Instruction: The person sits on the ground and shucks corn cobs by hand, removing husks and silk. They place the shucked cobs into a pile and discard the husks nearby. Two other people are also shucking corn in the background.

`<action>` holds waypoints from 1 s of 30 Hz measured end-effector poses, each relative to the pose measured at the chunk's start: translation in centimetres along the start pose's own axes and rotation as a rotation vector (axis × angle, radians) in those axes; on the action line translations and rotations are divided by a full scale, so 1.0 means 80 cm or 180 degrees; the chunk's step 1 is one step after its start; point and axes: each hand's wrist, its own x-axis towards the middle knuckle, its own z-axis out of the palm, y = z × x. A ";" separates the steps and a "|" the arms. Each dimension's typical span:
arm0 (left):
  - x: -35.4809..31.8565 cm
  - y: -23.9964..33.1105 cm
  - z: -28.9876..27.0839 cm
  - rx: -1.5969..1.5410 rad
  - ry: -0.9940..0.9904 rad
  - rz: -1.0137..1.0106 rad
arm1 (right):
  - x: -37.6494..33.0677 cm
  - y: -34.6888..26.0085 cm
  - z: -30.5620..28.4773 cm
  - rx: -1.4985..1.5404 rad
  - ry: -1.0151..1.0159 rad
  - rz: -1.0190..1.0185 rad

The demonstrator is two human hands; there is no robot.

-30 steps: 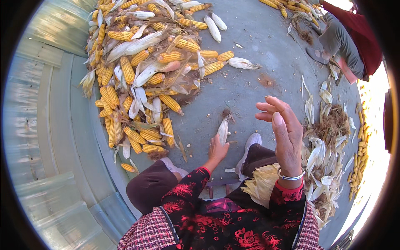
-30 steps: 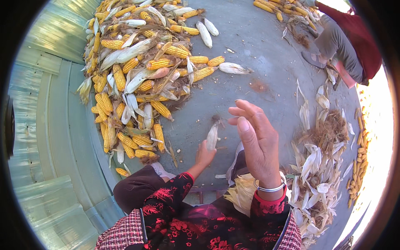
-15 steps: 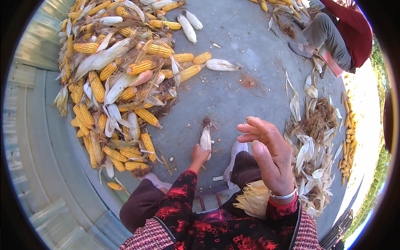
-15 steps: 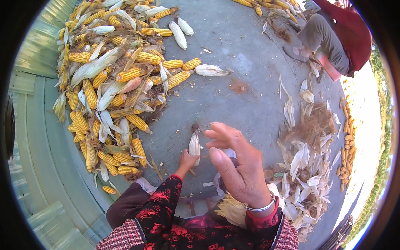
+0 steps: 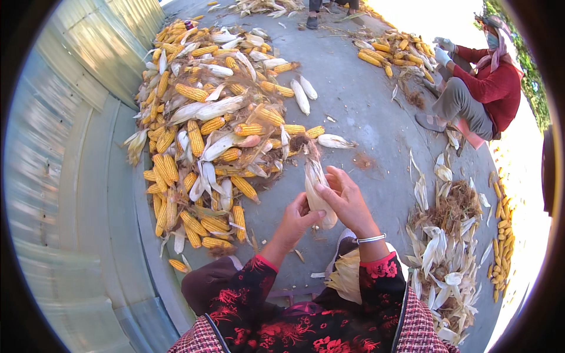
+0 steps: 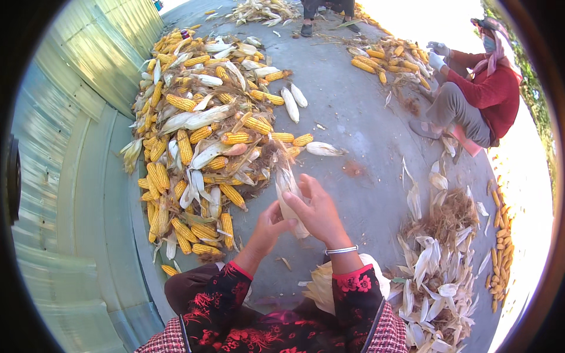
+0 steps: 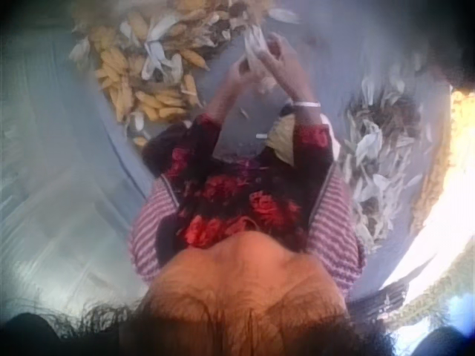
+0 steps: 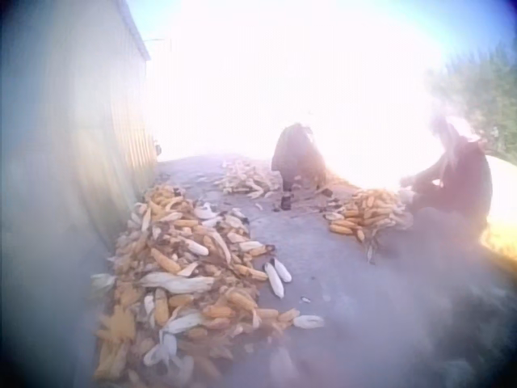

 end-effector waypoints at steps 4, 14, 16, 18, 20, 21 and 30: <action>-0.045 0.058 0.017 0.1355 0.0295 0.0305 | -0.006 -0.019 0.025 0.0954 -0.0885 0.0271; -0.070 0.113 -0.049 0.1044 0.0972 0.0622 | -0.025 -0.023 0.072 0.0273 -0.1599 -0.0174; -0.073 0.108 -0.059 0.1105 0.1066 0.0404 | -0.025 -0.027 0.074 0.0216 -0.1552 -0.0197; -0.071 0.105 -0.064 0.1136 0.1084 0.0417 | -0.023 -0.028 0.075 0.0062 -0.1489 -0.0235; -0.069 0.104 -0.066 0.1018 0.1225 0.0453 | -0.020 -0.030 0.077 -0.0142 -0.1485 -0.0324; -0.068 0.099 -0.072 0.0989 0.1313 0.0438 | -0.019 -0.031 0.079 -0.0239 -0.1484 -0.0370; -0.065 0.104 -0.075 0.1099 0.1410 0.0481 | -0.023 -0.031 0.080 -0.1068 -0.1215 -0.0623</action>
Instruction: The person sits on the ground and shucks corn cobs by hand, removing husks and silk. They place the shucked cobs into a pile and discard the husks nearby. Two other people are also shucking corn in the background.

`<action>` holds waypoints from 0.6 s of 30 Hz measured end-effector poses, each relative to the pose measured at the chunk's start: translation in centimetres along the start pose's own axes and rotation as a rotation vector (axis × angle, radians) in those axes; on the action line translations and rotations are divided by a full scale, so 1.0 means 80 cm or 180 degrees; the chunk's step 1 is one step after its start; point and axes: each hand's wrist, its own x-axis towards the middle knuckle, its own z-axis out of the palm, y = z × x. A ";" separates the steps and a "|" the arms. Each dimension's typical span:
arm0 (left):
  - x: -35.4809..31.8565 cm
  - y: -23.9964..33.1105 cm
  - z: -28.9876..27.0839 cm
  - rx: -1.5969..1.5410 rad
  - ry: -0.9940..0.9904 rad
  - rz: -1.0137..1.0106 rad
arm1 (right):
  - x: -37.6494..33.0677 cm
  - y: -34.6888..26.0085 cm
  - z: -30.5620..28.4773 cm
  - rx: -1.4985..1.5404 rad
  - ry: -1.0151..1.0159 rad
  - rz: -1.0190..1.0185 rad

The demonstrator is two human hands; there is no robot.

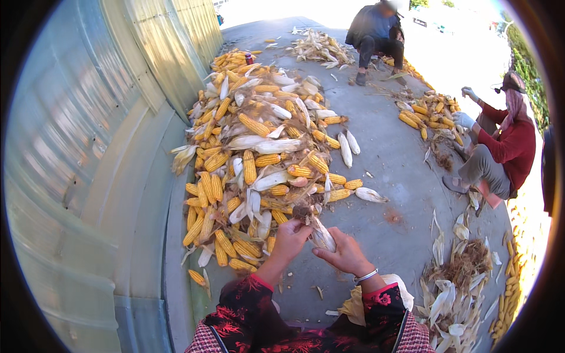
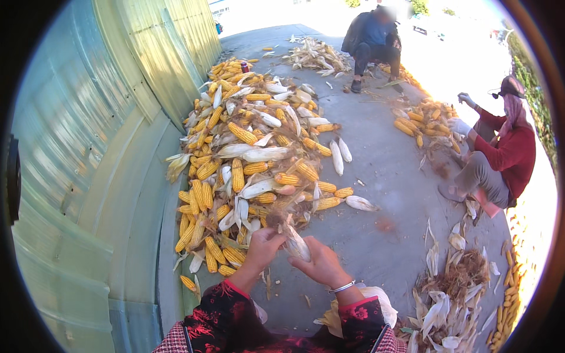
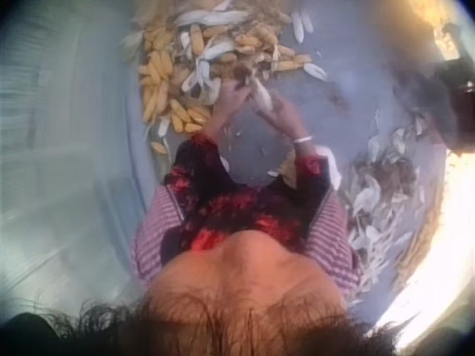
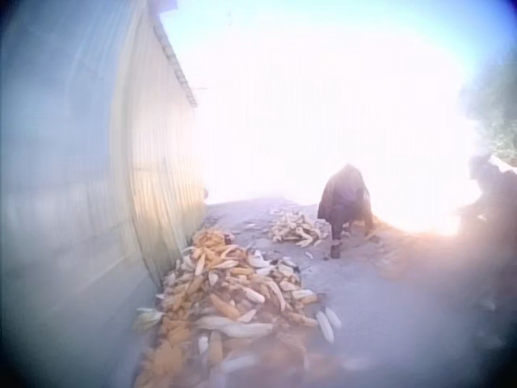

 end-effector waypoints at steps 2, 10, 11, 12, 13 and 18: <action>-0.002 0.005 -0.003 0.0096 -0.0041 0.0022 | 0.000 -0.002 0.001 -0.0043 -0.0063 0.0031; 0.013 -0.015 0.005 0.0609 -0.0079 0.0297 | -0.014 0.004 -0.007 -0.0390 0.0048 0.0045; 0.012 -0.017 0.004 0.0630 -0.0079 0.0263 | -0.013 0.006 -0.006 -0.0416 0.0064 0.0025; 0.010 -0.017 0.006 0.0632 -0.0054 0.0270 | -0.011 0.008 -0.004 -0.0440 0.0083 0.0001; 0.007 -0.016 0.009 0.0633 -0.0031 0.0276 | -0.013 0.015 -0.001 -0.0470 0.0129 -0.0067; 0.011 -0.018 0.008 0.0670 -0.0028 0.0369 | -0.014 0.010 -0.005 -0.0548 0.0093 -0.0018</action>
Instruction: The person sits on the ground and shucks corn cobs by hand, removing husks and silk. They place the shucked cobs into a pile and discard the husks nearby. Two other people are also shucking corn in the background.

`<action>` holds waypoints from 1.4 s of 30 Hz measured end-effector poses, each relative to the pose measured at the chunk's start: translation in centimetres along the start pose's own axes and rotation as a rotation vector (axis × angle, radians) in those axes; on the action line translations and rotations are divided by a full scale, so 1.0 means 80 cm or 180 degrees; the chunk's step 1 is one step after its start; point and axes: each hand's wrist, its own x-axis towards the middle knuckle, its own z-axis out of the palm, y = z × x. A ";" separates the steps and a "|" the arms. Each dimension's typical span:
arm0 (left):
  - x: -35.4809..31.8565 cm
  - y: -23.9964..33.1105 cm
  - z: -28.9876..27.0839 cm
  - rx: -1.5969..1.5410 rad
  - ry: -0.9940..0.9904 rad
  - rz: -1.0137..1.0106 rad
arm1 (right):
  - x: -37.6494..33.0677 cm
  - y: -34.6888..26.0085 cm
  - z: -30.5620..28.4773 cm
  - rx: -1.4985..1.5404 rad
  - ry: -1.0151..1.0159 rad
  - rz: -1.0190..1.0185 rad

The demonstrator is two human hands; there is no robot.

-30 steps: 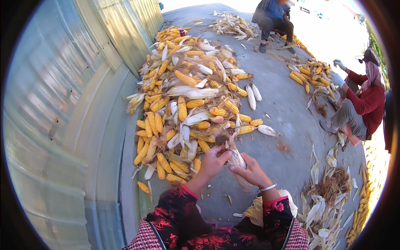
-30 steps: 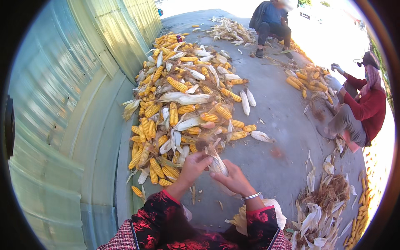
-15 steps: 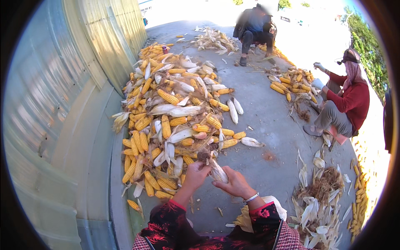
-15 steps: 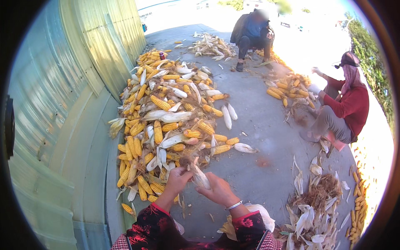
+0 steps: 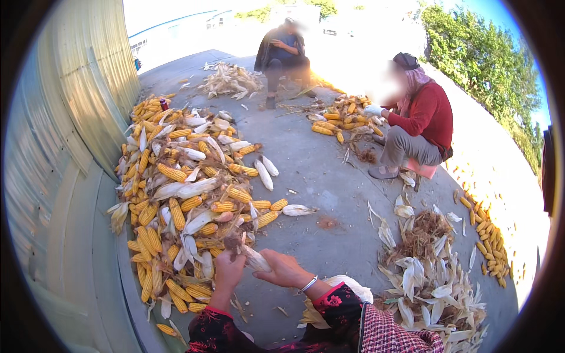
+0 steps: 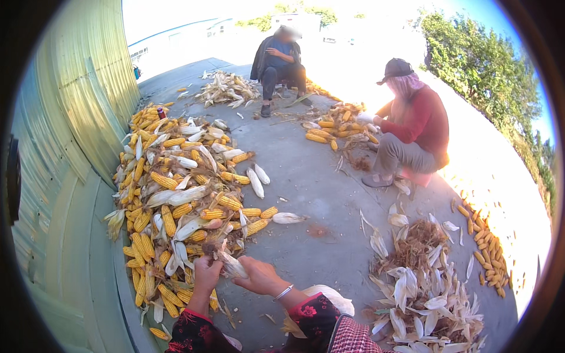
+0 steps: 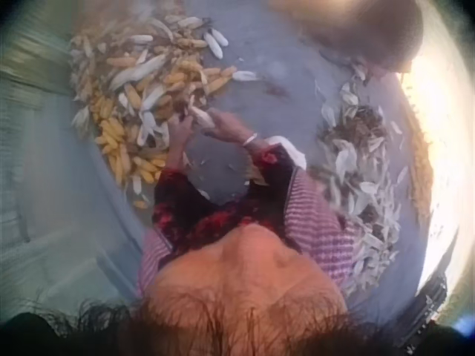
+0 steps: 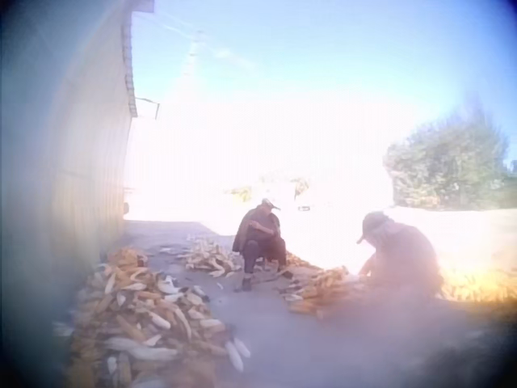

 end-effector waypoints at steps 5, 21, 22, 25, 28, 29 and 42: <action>0.004 0.010 0.000 -0.0226 -0.0281 0.0104 | -0.001 0.008 0.001 0.0061 0.0028 -0.0086; -0.008 0.006 0.036 -0.0662 -0.0291 0.0415 | 0.005 0.003 0.002 0.0936 0.0857 -0.0365; -0.009 0.006 0.036 -0.0649 -0.0314 0.0408 | 0.008 0.000 0.002 0.1060 0.0852 -0.0379; -0.012 0.016 0.041 -0.0927 -0.0326 0.0222 | 0.010 0.000 0.003 0.1328 0.1014 -0.0372; -0.010 0.014 0.045 -0.1386 -0.0312 -0.0115 | 0.008 0.003 0.000 0.1783 0.0921 0.0093; -0.009 0.013 0.046 -0.1658 -0.0295 -0.0224 | 0.009 0.006 -0.001 0.1897 0.0960 0.0117; 0.006 0.004 0.017 -0.3496 -0.0111 -0.0671 | 0.026 0.043 -0.037 0.5023 0.1619 0.0346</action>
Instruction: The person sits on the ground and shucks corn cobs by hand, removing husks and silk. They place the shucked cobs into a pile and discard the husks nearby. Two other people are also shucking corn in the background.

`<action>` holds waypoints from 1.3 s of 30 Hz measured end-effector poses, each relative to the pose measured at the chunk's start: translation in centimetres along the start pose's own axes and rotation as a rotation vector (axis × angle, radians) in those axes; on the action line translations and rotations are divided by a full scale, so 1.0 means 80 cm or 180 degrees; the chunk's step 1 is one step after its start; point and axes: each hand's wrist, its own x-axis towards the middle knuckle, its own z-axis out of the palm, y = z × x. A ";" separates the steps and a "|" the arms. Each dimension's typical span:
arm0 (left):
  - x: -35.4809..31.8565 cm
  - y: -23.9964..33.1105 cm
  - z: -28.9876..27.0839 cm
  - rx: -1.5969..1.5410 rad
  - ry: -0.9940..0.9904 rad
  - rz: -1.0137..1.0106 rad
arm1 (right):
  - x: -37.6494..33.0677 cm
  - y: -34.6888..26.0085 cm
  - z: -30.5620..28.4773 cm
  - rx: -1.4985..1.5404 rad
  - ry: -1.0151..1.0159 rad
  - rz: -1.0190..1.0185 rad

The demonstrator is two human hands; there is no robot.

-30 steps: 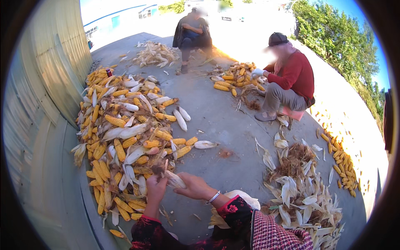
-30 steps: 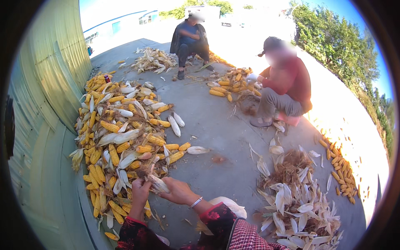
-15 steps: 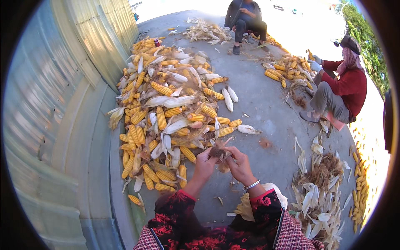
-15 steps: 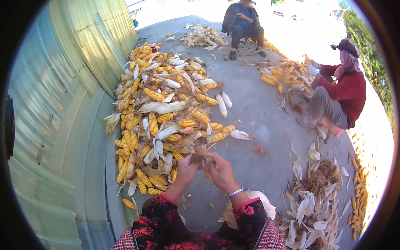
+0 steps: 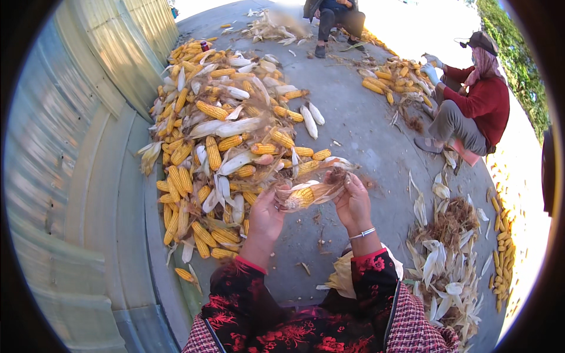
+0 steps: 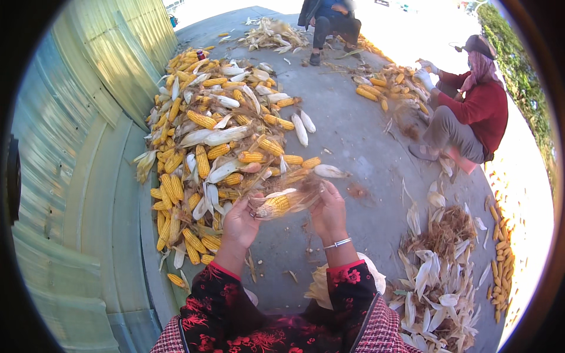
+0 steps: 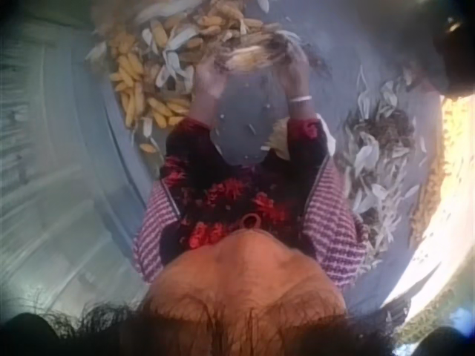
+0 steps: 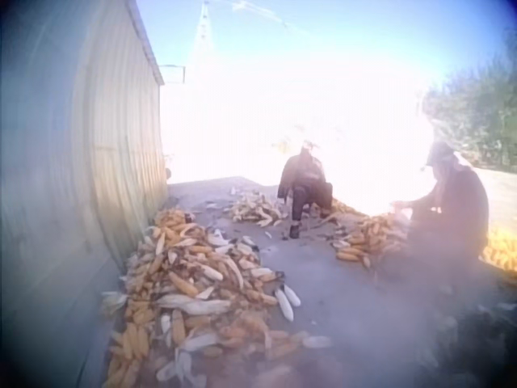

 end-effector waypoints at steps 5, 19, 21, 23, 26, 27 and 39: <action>0.005 0.056 -0.022 -0.0483 0.0504 0.0236 | 0.014 -0.044 -0.038 0.0505 0.0867 -0.0406; 0.006 0.008 -0.003 -0.0473 0.0156 0.0109 | -0.024 0.043 0.020 -0.2285 -0.0634 0.0341; 0.001 0.009 0.005 -0.0453 0.0112 0.0081 | -0.016 0.051 0.016 -0.1913 -0.0576 0.0322; 0.002 0.005 0.000 -0.0605 -0.0206 -0.0093 | -0.013 0.052 0.017 -0.1552 -0.0531 0.0349; -0.003 0.006 0.005 -0.0767 -0.0348 -0.0129 | -0.019 0.045 0.028 -0.1175 -0.0462 0.0414; -0.005 0.007 0.011 -0.0816 -0.0343 -0.0110 | -0.020 0.043 0.031 -0.1153 -0.0422 0.0403; -0.007 0.024 0.008 -0.0927 -0.0899 -0.0208 | -0.033 0.051 0.018 -0.3721 -0.1217 0.0138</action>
